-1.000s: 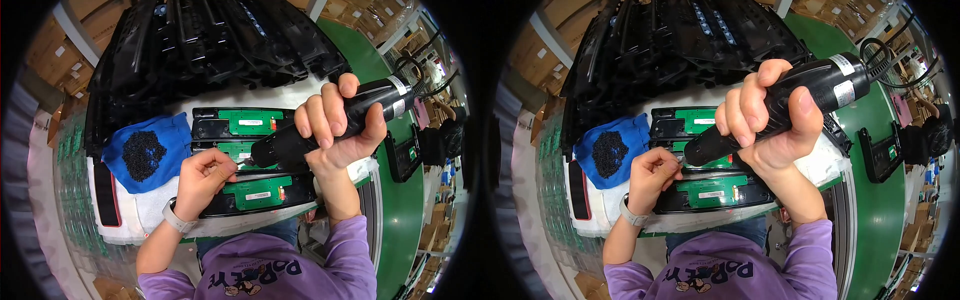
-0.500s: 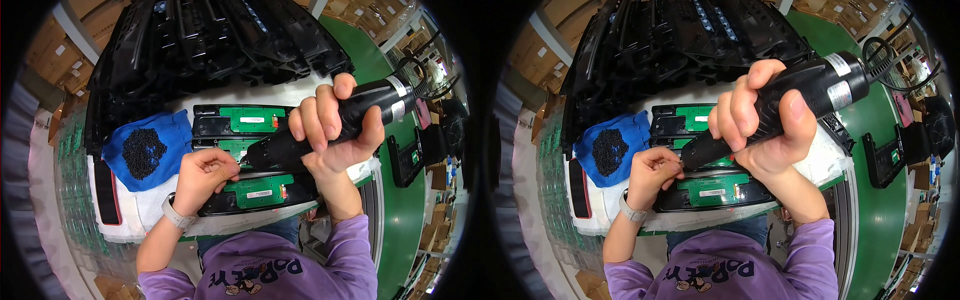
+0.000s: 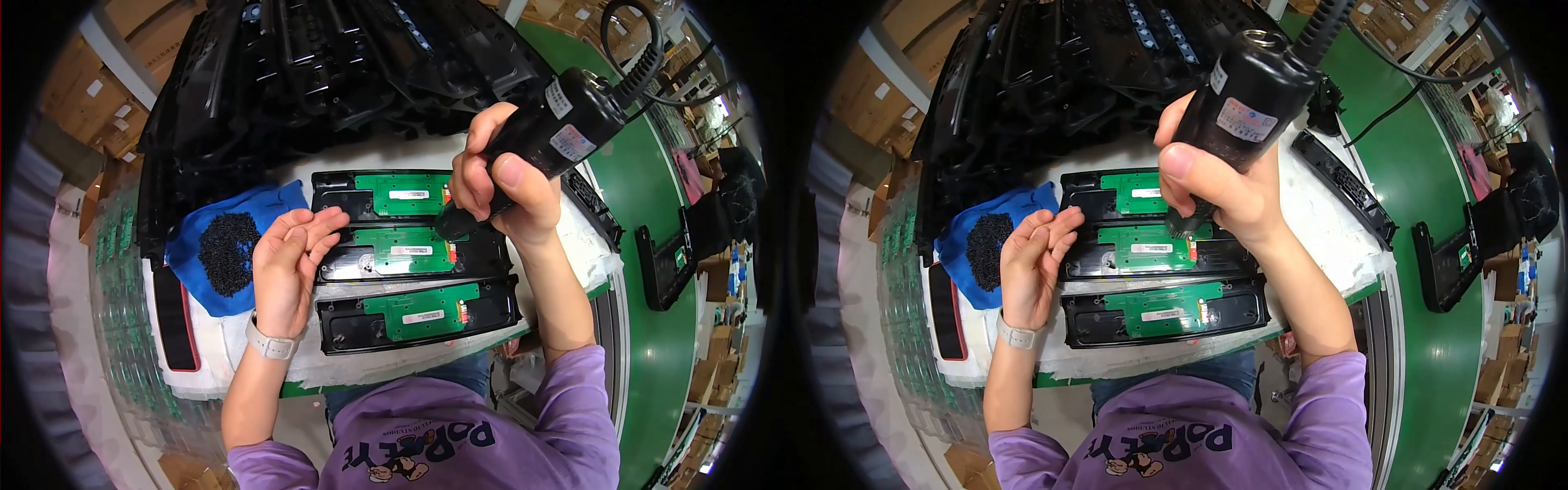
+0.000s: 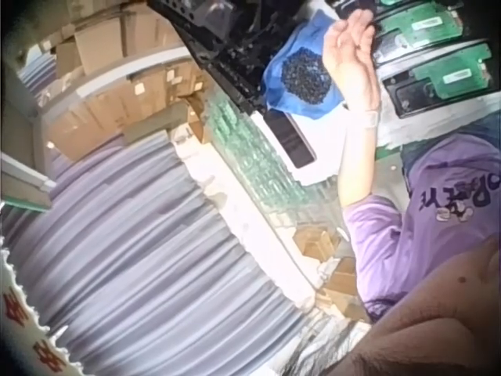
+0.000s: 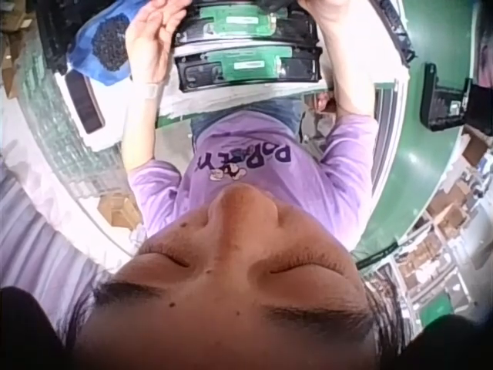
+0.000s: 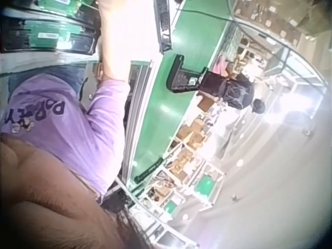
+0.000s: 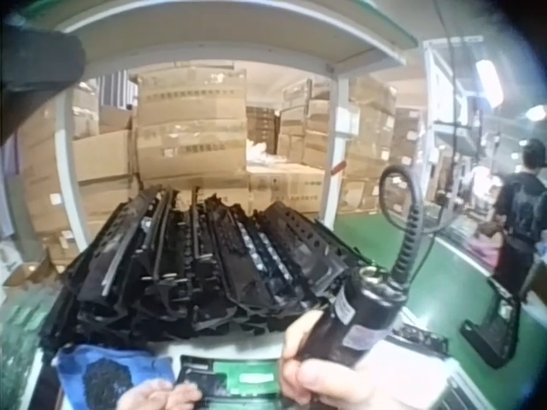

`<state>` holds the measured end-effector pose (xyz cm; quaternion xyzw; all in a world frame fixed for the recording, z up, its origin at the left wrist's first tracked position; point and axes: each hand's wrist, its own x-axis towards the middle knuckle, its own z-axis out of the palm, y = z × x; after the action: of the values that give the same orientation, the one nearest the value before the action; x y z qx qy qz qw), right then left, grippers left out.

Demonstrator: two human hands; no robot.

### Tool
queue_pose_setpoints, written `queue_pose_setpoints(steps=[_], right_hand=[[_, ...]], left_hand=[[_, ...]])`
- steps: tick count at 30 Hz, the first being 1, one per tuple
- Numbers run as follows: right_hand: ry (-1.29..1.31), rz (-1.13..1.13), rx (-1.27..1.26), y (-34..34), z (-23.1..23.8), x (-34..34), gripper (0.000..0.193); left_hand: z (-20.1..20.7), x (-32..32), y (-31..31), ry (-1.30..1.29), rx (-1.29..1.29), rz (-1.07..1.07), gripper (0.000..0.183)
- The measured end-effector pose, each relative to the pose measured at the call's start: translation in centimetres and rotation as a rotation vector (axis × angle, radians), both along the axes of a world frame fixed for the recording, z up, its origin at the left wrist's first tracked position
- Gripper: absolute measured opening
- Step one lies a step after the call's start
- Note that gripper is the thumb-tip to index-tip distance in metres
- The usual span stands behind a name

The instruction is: The recorder is assembling components onto laser printer toner cartridges using an electric screwdriver.

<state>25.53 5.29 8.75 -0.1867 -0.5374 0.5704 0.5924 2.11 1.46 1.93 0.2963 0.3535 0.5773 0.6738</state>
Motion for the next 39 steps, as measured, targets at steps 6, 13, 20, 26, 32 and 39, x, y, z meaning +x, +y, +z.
queue_pose_setpoints(steps=[6, 13, 20, 26, 32, 39], right_hand=[[-0.192, -0.026, 0.008, -0.3, 0.0, 0.0, 0.031], [-0.291, -0.037, -0.050, -0.5, 0.3, -1.2, 0.028], [-0.270, -0.070, 0.023, -1.3, 0.0, -1.5, 0.027], [0.275, 0.270, 0.244, -0.4, 0.6, 0.2, 0.033], [0.448, 0.286, 0.185, -1.5, 1.0, 0.0, 0.042], [0.418, 0.178, 0.146, -2.0, 0.7, -0.6, 0.043]], left_hand=[[0.8, 0.4, -0.1, 0.158, 0.022, -0.013, 0.019], [0.5, 0.3, -0.2, 0.203, 0.029, -0.112, 0.019], [1.2, 0.4, -0.4, 0.288, 0.085, -0.127, 0.011], [1.7, 0.8, -1.3, 0.285, 0.074, -0.257, 0.005], [2.0, 2.1, -2.3, 0.346, 0.017, -0.365, 0.007], [1.8, 2.5, -2.4, 0.353, 0.033, -0.324, 0.007]])
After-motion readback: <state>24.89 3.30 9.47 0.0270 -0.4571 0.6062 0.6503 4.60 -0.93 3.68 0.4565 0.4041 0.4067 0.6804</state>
